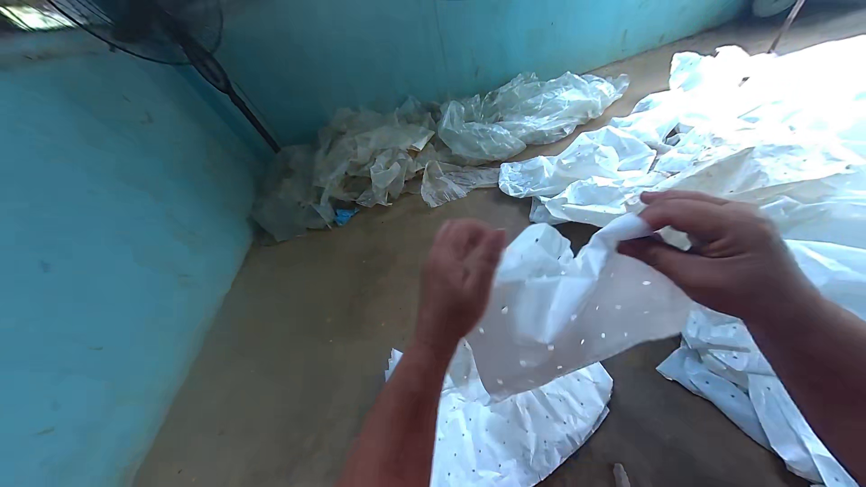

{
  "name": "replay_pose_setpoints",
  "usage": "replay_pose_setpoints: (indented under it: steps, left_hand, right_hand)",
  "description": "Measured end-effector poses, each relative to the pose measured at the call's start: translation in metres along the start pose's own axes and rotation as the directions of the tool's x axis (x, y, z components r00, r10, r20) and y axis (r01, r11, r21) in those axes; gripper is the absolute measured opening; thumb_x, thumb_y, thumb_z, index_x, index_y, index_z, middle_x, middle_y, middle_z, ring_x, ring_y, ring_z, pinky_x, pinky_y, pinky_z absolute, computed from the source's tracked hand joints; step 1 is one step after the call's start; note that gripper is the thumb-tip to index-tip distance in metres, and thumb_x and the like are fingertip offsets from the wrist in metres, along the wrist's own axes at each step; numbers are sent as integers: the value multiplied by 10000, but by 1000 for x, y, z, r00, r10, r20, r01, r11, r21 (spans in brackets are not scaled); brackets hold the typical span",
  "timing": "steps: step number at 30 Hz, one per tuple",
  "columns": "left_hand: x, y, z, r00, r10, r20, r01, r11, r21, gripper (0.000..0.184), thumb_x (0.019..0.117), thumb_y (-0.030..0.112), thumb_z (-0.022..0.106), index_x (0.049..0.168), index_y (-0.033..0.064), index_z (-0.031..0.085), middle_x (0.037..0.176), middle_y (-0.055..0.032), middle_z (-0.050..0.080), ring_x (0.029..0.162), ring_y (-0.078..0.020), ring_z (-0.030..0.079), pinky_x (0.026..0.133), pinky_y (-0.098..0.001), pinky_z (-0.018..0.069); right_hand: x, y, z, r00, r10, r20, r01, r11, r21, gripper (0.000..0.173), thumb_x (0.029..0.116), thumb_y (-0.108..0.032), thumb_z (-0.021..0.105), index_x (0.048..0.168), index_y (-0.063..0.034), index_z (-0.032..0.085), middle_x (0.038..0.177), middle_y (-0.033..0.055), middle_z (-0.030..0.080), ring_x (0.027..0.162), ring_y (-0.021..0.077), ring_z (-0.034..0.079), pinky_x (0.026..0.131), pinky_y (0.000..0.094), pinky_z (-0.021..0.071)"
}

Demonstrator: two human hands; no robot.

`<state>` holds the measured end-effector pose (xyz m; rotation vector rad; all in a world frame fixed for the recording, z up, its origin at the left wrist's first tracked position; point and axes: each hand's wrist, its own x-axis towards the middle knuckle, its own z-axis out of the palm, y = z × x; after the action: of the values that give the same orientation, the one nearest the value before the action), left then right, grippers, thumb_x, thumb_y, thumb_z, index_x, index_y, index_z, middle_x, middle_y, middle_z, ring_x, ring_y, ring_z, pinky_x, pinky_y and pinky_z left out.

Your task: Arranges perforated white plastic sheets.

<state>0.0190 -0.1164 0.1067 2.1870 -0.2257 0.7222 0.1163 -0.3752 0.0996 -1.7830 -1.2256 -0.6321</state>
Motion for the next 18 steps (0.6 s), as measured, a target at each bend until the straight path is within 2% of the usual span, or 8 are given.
replay_pose_setpoints:
  steps: [1, 3, 5, 7, 10, 12, 16, 18]
  left_hand:
    - [-3, -7, -7, 981, -182, 68, 185, 982, -39, 466, 1098, 380, 389, 1008, 11, 658, 881, -40, 647, 800, -90, 622, 735, -311, 531]
    - [-6, -15, -11, 850, -441, 288, 507, 833, -221, 637, 1105, 480, 213, 967, 47, 659, 789, 21, 658, 746, -43, 654, 714, -263, 573]
    - [-8, -17, -7, 730, -489, 478, 680, 594, -430, 744, 1053, 614, 146, 940, 89, 660, 802, 18, 719, 776, -64, 705, 743, -265, 592]
    - [-9, -15, -2, 726, -424, 541, 687, 491, -536, 703, 1024, 669, 251, 869, 136, 681, 800, 17, 741, 770, -71, 721, 741, -264, 599]
    - [-8, -1, 1, 758, -416, 502, 652, 476, -590, 292, 1057, 161, 442, 856, 114, 649, 762, 21, 715, 706, -61, 701, 698, -239, 594]
    - [-6, 4, 3, 759, -463, 458, 645, 445, -621, 239, 1024, -8, 463, 840, 101, 571, 749, 3, 681, 666, -67, 679, 664, -229, 588]
    - [-6, -9, 2, 795, -551, 255, 532, 428, -731, 265, 1057, 1, 429, 866, 130, 561, 758, 22, 681, 662, -60, 673, 649, -230, 582]
    - [-7, -21, -4, 843, -521, 133, 399, 442, -803, 349, 1057, 24, 406, 810, 187, 591, 768, 54, 693, 688, -42, 672, 670, -229, 579]
  right_hand:
    - [-1, 3, -6, 999, 14, -51, -12, 1000, 25, 49, 897, -118, 681, 881, -75, 700, 910, -67, 675, 955, -20, 627, 960, 203, 513]
    - [-3, 5, -12, 993, 17, -117, -11, 999, 49, 14, 881, -104, 703, 880, -93, 694, 936, -95, 684, 999, -22, 642, 1033, 232, 505]
    - [-5, 5, -13, 990, -29, -135, 36, 998, 49, 55, 881, -109, 716, 850, -70, 691, 921, -66, 699, 1019, 7, 659, 1114, 309, 466]
    - [-7, 7, -12, 990, -75, -120, 80, 996, 34, 91, 894, -130, 721, 845, -60, 689, 908, -37, 701, 1026, 32, 662, 1140, 345, 435]
    - [-9, 8, -10, 989, -107, -106, 107, 994, -3, 94, 916, -146, 716, 867, -66, 705, 914, -21, 698, 1047, 54, 656, 1155, 361, 413]
    - [-10, 10, -12, 989, -113, -100, 109, 993, -39, 105, 926, -146, 710, 882, -51, 706, 925, 1, 702, 1064, 74, 658, 1164, 375, 401]
    - [-12, 14, -19, 994, -36, -99, 20, 986, -163, 187, 921, -143, 684, 827, 18, 699, 885, 81, 710, 1039, 140, 677, 1119, 362, 432]
    - [-12, 19, -22, 992, 44, -116, -62, 986, -152, 172, 919, -128, 684, 835, 22, 700, 895, 75, 705, 1005, 91, 662, 1028, 272, 477]
